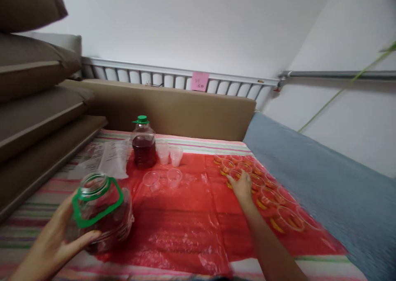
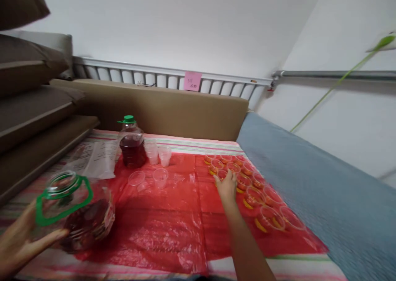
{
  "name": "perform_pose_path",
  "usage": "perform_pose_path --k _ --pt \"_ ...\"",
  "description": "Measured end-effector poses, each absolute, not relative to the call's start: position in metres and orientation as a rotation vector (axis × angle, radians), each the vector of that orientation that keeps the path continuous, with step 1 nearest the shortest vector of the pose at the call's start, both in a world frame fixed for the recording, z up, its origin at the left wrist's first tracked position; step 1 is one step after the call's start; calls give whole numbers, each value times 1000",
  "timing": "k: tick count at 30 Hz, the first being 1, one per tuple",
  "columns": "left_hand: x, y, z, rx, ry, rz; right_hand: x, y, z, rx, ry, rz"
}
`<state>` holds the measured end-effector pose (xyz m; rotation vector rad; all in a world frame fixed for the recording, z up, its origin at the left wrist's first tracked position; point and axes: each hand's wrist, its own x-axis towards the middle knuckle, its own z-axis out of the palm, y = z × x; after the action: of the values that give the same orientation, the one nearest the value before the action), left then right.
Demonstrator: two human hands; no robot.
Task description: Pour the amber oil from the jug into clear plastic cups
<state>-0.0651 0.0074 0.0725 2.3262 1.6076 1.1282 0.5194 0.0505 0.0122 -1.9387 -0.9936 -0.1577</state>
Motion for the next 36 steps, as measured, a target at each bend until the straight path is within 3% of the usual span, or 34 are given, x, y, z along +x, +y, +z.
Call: perform_pose_path --k 5,12,25,29,36 --pt "-56 6 77 2338 1514 1187 443 45 33 -1761 -1430 -179" --pt "-44 4 87 2348 1409 1258 303 67 9 -1792 -1708 70" --pt "-32 -3 99 2196 1311 1297 296 7 19 -1819 -1799 140" --pt "-31 -3 98 2188 1285 1301 276 -13 60 -1686 -1722 56" --pt "-27 -14 108 2126 1181 1308 178 -60 153 -924 -1907 -70"
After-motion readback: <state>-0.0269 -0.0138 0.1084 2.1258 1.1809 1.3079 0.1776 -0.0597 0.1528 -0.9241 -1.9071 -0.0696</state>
